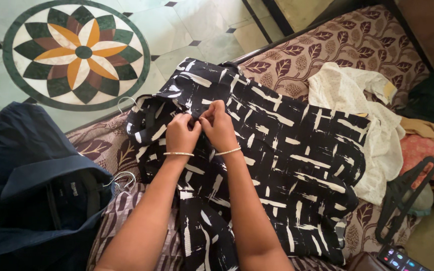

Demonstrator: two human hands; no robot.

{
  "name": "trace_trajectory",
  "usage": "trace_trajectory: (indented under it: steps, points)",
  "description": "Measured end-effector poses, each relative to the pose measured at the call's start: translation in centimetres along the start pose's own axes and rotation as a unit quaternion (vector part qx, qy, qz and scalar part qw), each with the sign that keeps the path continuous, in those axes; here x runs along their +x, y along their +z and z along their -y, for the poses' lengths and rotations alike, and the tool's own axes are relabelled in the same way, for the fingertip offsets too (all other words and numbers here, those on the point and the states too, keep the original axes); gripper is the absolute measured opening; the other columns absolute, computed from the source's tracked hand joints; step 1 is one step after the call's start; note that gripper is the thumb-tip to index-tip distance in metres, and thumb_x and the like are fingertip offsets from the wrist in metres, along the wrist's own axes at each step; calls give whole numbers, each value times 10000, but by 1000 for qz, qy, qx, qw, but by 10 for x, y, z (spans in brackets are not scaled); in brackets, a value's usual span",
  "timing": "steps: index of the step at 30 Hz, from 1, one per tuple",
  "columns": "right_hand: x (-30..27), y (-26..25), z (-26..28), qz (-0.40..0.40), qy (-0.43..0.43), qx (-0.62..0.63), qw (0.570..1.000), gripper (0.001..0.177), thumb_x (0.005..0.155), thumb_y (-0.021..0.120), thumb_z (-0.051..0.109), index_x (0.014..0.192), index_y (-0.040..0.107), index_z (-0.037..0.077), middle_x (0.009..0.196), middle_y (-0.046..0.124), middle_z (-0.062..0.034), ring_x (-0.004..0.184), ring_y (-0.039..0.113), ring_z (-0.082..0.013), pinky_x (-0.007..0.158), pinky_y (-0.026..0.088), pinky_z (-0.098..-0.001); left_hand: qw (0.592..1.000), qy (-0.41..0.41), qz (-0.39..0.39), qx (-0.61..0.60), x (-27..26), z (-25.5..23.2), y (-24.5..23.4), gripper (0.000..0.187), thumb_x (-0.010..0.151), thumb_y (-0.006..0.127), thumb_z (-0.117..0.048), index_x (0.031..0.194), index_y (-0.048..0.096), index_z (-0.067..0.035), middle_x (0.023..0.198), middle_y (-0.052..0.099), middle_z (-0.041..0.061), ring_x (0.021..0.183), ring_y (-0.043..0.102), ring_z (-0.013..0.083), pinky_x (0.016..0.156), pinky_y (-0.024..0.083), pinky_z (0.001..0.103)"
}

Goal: The person buttons a dark blue shirt and then a black-and-white patterned shirt while seated on a bed. They handle the shirts one at a time, aligning plackets and fastening buttons by hand.

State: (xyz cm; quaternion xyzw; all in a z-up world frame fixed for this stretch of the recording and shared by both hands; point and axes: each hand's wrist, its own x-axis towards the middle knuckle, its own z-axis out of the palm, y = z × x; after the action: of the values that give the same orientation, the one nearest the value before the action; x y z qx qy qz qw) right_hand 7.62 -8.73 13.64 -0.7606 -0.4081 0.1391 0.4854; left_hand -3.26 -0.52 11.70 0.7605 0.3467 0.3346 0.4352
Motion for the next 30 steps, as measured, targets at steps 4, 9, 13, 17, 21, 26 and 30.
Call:
trace_trajectory:
  steps: [4, 9, 13, 17, 21, 26, 30]
  points:
    - [-1, -1, 9, 1, 32, 17, 999, 338, 896, 710, -12, 1046, 412, 37, 855, 726, -109, 787, 739, -147, 720, 598, -288, 1000, 25, -4, 13, -1, 8, 4, 197, 855, 699, -153, 794, 653, 28, 812, 644, 186, 735, 649, 388, 653, 516, 474]
    - [1, -3, 12, 18, 31, 38, 999, 369, 882, 724, -3, 1071, 411, 47, 875, 732, -106, 786, 723, -145, 710, 591, -278, 998, 49, -20, 31, 1, 10, 5, 180, 844, 694, -126, 777, 649, 35, 804, 645, 191, 722, 646, 382, 636, 516, 467]
    - [-6, -2, 8, 14, -22, 31, 999, 412, 888, 729, -7, 1090, 375, 50, 892, 714, -100, 756, 703, -132, 686, 576, -266, 971, -164, 50, -166, 3, 4, -3, 179, 837, 693, -160, 852, 722, 16, 661, 706, 124, 522, 684, 197, 496, 550, 332]
    - [-11, 0, -9, -7, -45, 91, 995, 425, 913, 713, -20, 1119, 350, 61, 957, 709, -101, 822, 700, -130, 747, 577, -266, 945, -221, 77, -228, 5, 10, 2, 198, 871, 715, -158, 839, 739, 35, 662, 700, 73, 503, 625, 89, 446, 498, 236]
    - [-5, -7, -15, -14, -4, 127, 992, 424, 923, 727, -6, 1101, 348, 62, 951, 721, -98, 832, 704, -134, 724, 569, -269, 909, -231, 120, -326, 9, 20, 7, 158, 870, 713, -168, 859, 734, -11, 690, 698, 19, 537, 624, 57, 417, 445, 208]
    - [-8, -8, -3, -11, -48, 29, 998, 400, 903, 722, -1, 1124, 393, 48, 950, 712, -93, 822, 718, -146, 740, 590, -283, 883, -295, 140, -336, 11, 28, 11, 232, 901, 739, -248, 851, 742, -21, 690, 683, 15, 516, 586, 56, 404, 403, 195]
    - [-21, 1, 7, -30, -79, -64, 994, 312, 904, 746, 12, 1092, 500, 48, 942, 705, -102, 817, 707, -162, 750, 590, -298, 875, -314, 137, -342, 10, 39, 17, 227, 889, 756, -216, 837, 733, 4, 681, 671, 29, 488, 552, 54, 405, 400, 193]
